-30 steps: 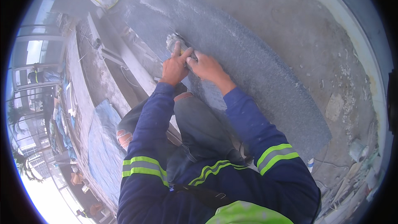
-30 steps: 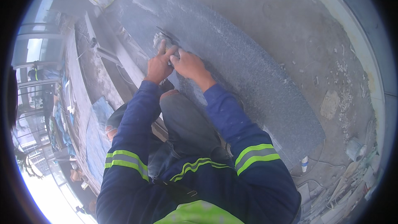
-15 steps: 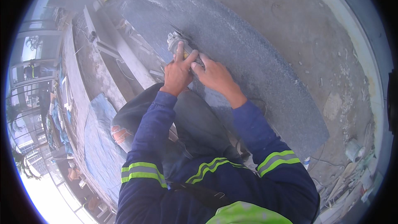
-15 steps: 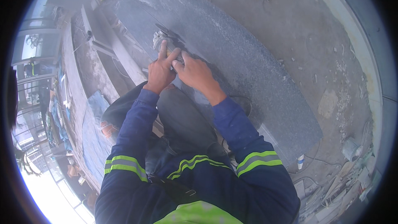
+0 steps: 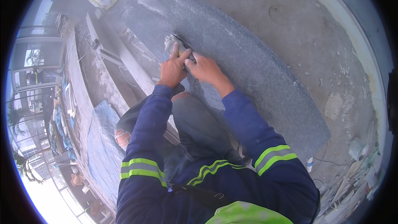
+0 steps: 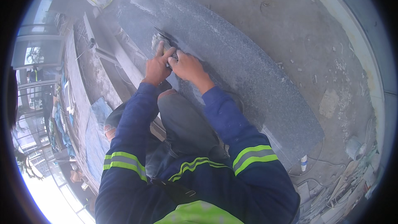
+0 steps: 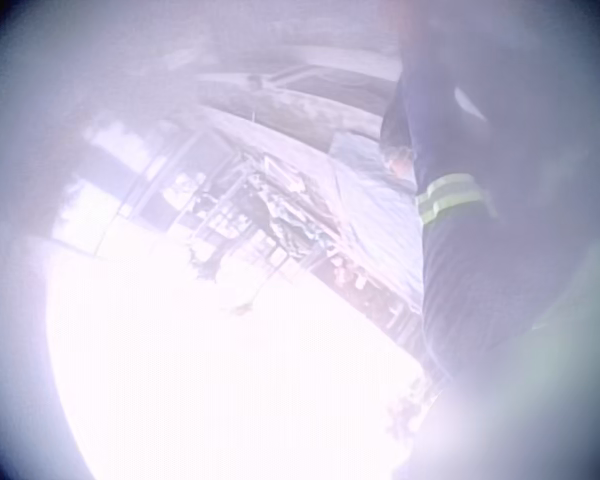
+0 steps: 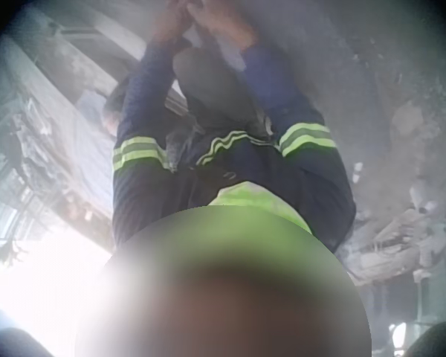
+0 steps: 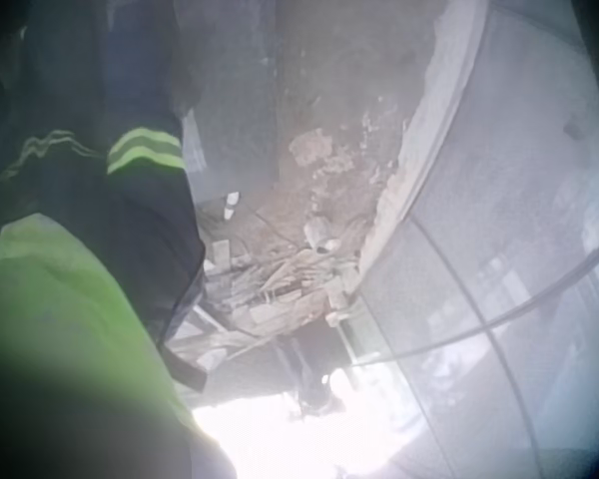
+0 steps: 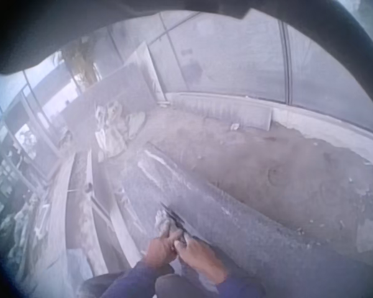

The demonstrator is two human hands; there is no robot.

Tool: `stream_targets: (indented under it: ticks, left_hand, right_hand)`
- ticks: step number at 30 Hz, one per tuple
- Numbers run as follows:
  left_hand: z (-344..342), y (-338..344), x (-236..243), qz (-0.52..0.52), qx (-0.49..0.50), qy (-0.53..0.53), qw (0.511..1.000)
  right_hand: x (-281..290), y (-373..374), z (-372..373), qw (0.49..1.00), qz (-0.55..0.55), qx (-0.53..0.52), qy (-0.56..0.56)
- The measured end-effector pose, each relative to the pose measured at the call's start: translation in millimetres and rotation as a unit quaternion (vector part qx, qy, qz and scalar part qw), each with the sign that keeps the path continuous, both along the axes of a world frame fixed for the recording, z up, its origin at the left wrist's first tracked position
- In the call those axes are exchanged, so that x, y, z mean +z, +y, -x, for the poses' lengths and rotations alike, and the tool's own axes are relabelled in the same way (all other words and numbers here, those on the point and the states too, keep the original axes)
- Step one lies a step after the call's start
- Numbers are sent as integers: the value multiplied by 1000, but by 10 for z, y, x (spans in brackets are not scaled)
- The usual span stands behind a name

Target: The person uses an angle grinder to grind the surface of a large gray stone slab. They move the grinder along the slab's surface, generating dust, and briefly pause to reposition the tool before continuing the grinding action.

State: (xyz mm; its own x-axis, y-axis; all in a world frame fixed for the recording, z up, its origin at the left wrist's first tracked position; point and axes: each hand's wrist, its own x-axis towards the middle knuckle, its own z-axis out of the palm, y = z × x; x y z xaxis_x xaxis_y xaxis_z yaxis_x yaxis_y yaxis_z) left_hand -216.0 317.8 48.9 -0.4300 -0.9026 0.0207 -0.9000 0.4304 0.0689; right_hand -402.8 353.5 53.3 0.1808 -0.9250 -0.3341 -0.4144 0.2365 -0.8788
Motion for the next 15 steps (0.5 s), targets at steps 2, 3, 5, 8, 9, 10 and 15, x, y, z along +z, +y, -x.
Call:
stream_targets:
  ticks: [2,3,5,8,9,10,15]
  left_hand:
    - [34,92,16,-1,3,2,1000]
    - [47,136,22,0,1,9,1000]
    - [58,238,28,-1,-1,21,1000]
    - [72,294,3,10,-8,39,999]
    - [69,281,-7,-9,5,23,1000]
    - [60,255,-14,-10,8,19,1000]
    - [17,52,24,-7,4,3,1000]
  right_hand:
    - [46,100,24,999,17,4,38]
    - [67,154,41,1000,7,2,30]
    - [96,253,81,999,-23,6,24]
    - [102,311,103,999,-17,2,28]
    - [98,296,99,999,-22,8,30]
    - [93,270,89,1000,-13,6,27]
    - [128,59,36,1000,-11,7,15]
